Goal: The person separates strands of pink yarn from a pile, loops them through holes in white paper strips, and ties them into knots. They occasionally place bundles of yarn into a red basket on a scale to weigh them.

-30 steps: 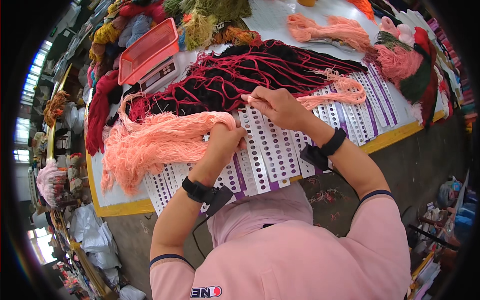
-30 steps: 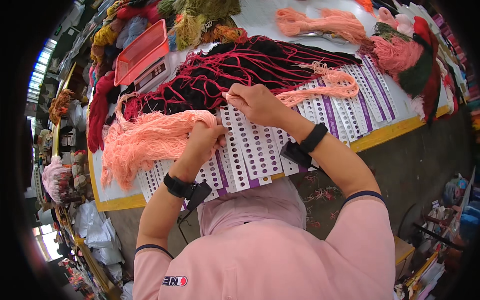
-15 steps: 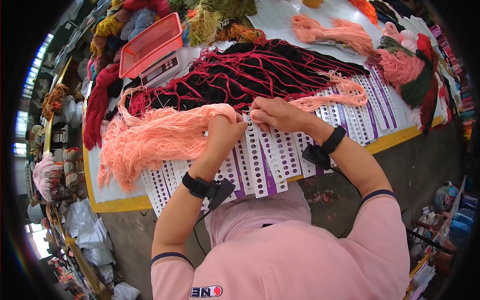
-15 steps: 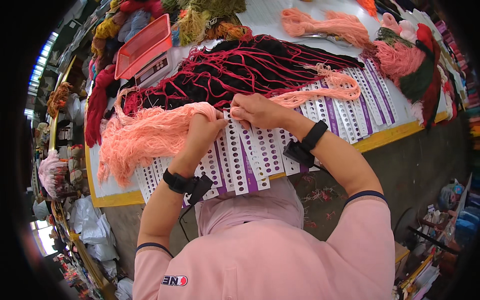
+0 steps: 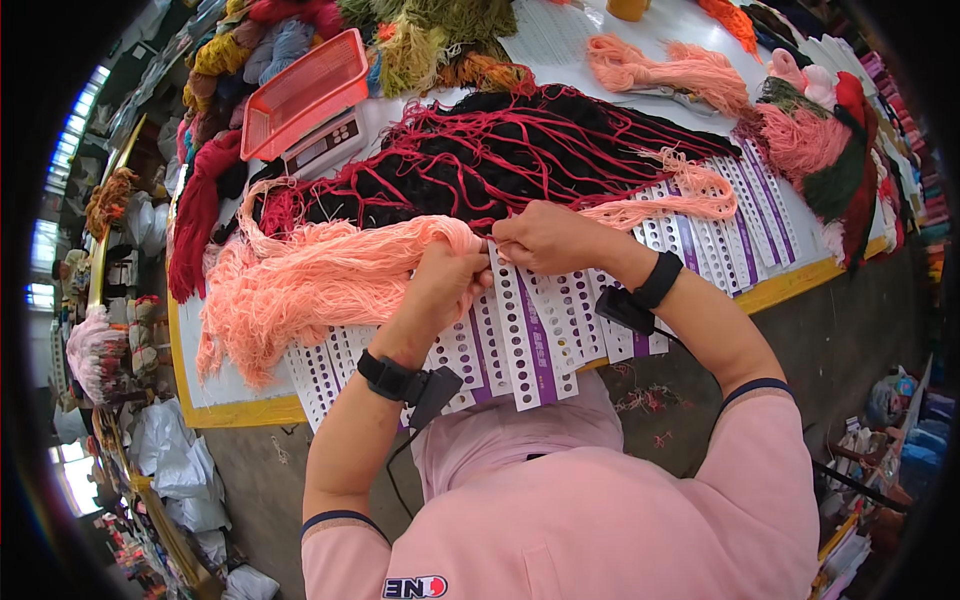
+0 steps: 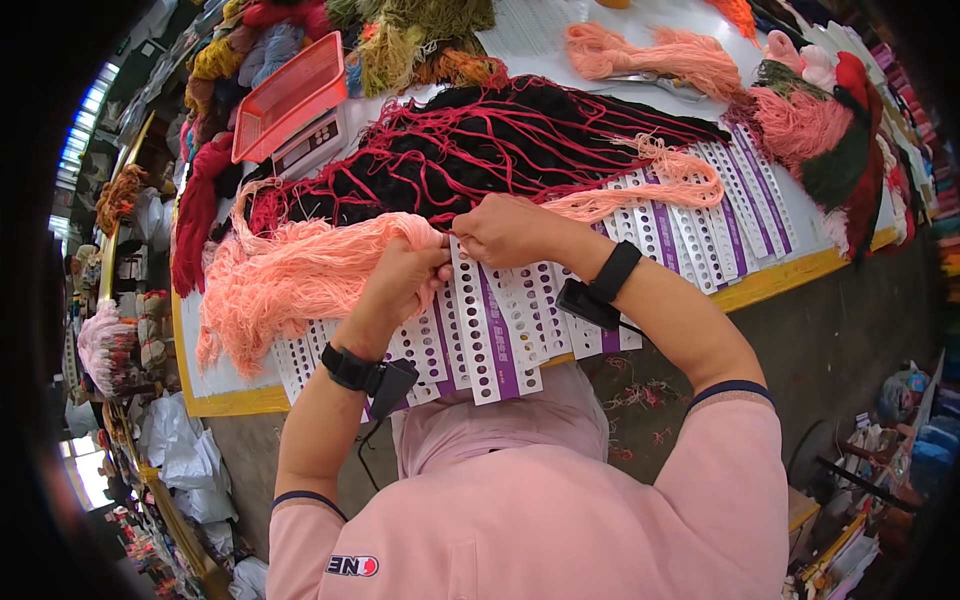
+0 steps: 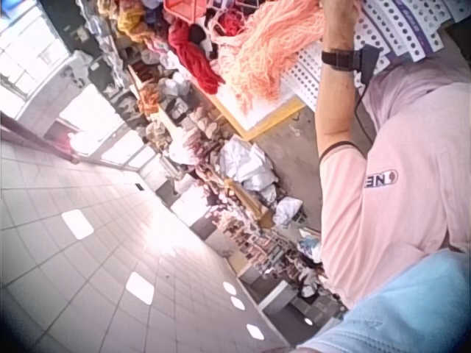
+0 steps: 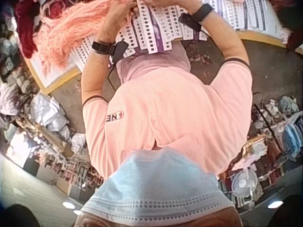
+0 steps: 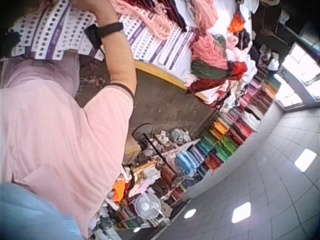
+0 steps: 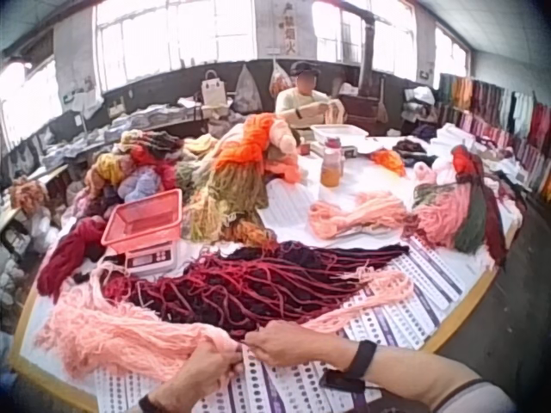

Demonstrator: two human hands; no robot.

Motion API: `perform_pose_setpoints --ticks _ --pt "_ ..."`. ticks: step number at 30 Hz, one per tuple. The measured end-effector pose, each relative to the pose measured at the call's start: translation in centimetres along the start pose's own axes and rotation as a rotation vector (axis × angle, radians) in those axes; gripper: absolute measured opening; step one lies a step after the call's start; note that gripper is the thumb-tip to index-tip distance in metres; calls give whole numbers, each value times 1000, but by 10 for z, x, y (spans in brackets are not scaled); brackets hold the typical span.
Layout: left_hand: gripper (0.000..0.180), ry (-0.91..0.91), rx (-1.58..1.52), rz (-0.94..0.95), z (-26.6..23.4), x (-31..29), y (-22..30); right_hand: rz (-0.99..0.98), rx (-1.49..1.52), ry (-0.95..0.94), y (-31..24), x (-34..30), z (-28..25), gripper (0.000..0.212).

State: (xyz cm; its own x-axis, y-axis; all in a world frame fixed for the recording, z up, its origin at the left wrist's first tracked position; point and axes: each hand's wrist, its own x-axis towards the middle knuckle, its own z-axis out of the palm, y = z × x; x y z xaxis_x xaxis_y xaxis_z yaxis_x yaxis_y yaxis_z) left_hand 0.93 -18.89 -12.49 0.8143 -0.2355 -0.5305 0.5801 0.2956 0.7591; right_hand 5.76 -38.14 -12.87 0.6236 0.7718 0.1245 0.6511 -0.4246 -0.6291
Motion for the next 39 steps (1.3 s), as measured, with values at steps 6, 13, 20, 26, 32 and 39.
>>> perform_pose_setpoints --ticks 6,13,20,26,32,39 --pt "5 -23 213 94 0 5 -3 54 61 120 2 -2 6 13" --pt "10 134 892 461 -1 -2 4 220 124 -181 -5 2 -19 21" --pt "26 51 579 206 -25 -18 16 327 -25 -170 -18 -1 -12 33" --pt "24 24 445 152 -28 -16 11 325 2 -90 -15 -4 -2 33" --pt "16 19 270 116 -24 -17 10 304 -39 -37 -16 -7 3 23" --pt "21 -201 -368 -128 -32 -12 4 317 -113 -16 -18 -12 11 23"
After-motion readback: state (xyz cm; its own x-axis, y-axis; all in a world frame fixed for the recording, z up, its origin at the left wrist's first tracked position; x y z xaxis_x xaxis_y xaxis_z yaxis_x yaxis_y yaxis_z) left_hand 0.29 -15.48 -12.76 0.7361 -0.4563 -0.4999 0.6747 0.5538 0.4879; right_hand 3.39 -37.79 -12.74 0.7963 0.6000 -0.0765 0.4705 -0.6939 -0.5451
